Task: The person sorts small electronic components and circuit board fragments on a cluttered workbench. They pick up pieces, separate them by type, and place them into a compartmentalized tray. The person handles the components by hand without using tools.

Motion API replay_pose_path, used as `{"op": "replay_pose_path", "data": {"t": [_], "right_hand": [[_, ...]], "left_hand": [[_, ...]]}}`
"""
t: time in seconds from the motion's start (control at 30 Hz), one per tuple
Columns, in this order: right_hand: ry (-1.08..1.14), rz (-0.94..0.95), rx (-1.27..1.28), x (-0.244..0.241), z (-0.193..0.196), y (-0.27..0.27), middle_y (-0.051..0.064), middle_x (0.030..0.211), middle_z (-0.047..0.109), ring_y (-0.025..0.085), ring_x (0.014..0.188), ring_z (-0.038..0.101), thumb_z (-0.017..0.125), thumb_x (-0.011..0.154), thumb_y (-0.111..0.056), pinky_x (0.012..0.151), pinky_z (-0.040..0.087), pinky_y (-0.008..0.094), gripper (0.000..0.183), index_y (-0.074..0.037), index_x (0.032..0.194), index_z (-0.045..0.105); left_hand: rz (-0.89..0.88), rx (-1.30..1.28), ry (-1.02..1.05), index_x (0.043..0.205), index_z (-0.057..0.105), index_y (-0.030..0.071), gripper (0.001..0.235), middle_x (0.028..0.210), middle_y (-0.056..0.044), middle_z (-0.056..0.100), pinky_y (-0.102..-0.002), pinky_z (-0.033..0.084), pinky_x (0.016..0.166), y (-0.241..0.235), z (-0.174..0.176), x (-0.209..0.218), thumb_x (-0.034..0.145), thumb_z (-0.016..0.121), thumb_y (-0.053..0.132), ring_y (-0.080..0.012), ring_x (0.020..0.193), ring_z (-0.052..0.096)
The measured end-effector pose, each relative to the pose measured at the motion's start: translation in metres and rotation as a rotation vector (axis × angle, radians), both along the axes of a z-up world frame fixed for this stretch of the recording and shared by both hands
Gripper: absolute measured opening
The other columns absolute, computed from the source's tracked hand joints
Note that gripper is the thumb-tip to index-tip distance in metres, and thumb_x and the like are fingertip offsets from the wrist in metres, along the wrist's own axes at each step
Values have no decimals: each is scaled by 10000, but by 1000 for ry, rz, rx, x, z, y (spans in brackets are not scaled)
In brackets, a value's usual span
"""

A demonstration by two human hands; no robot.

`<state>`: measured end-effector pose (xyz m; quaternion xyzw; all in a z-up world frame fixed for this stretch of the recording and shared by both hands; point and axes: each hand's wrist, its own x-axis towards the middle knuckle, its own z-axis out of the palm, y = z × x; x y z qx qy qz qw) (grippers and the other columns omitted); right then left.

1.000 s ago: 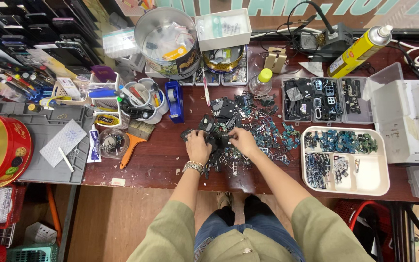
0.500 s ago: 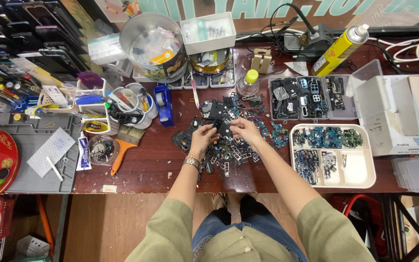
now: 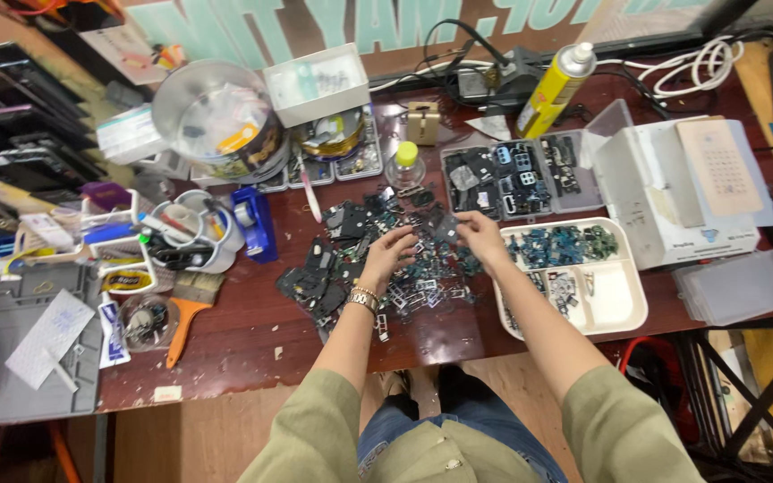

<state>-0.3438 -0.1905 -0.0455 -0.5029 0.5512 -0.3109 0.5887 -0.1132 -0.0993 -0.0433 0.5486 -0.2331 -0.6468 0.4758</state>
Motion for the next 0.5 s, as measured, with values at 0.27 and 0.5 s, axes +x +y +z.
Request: {"op": "replay_pose_path", "data": {"t": [0.27, 0.5], "right_hand": [[472, 89, -291, -55, 33, -61, 94, 1004, 754, 224, 870, 721, 697, 911, -57, 808, 560, 348, 247, -98, 1155, 710], [682, 219, -493, -50, 65, -62, 148, 1145, 623, 363, 1091, 625, 737, 844, -47, 943, 513, 459, 313, -98, 1146, 672]], "left_hand": [[-97, -87, -303, 1435, 567, 45, 464, 1266, -122, 702, -346, 547, 862, -94, -63, -88, 983, 535, 150, -217, 1048, 649], [-148, -127, -884, 1389, 604, 18, 482, 1311, -261, 635, -431, 462, 1086, -115, -79, -114, 926, 565, 149, -392, 1239, 598]]}}
